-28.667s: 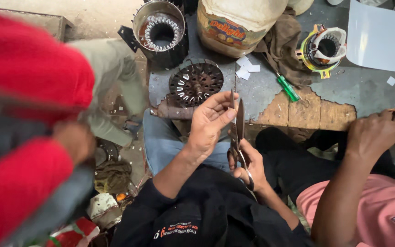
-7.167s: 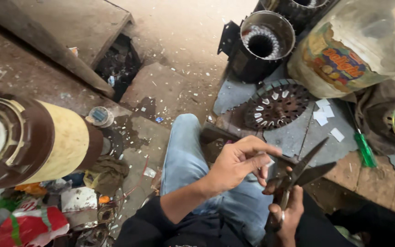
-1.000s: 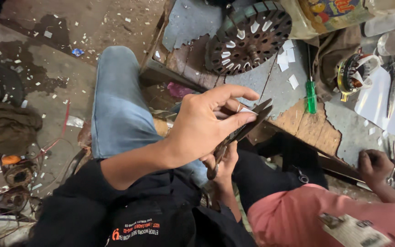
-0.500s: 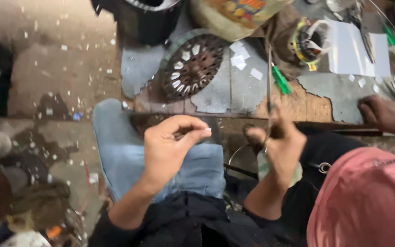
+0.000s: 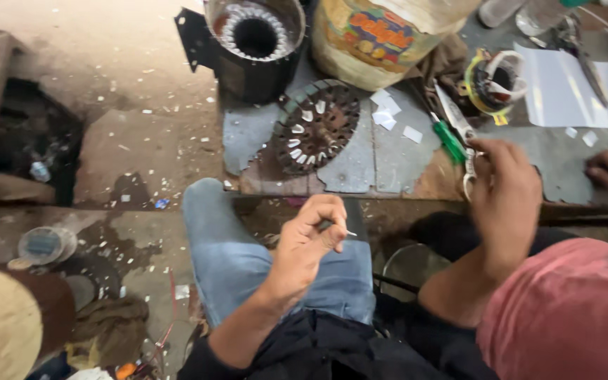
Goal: The person cuts small white paper pieces with scissors and inserts them into slots on a circular motor stator. They repeat this process multiple times, handling the stator and paper pieces by hand.
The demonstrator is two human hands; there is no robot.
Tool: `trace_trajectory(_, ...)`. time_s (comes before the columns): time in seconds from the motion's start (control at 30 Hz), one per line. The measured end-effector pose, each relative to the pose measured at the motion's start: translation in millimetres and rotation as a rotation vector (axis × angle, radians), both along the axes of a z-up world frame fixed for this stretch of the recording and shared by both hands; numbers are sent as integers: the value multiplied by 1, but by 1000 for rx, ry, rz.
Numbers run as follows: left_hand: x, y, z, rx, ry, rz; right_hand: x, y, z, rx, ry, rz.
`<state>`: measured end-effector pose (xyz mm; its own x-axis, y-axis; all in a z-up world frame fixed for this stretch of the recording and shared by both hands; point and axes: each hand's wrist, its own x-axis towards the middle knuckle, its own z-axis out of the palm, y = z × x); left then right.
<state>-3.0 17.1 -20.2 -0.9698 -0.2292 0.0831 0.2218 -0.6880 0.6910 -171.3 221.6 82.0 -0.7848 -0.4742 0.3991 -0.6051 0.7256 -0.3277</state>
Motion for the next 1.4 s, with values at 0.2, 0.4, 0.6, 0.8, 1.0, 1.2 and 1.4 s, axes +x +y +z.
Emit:
trace_trajectory(0.2,-3,23,8,249,-55,-11,81,-47,-66,-795,-528,496)
trace_trajectory(0.4,2,0,30,-549,-157,303,79,-55,-65,-817,-494,405)
trace_trajectory(0.6,3,-9,49,-801,-154,465,83,-60,-63,-661,-345,387)
trace_trajectory(0.8,3,-12,46,-771,-150,401,79,-57,-62,-721,-519,428)
trace_trajectory(1.0,6,-12,24,-742,-116,350,70,-52,-66,-646,-584,459)
trace_trajectory(1.2,5,2,-11,-474,-142,313,64,-53,-68,-707,-635,540)
trace_trajectory(1.4,11,-7,-26,-238,-278,200,57,-45,-41,-512,-545,670)
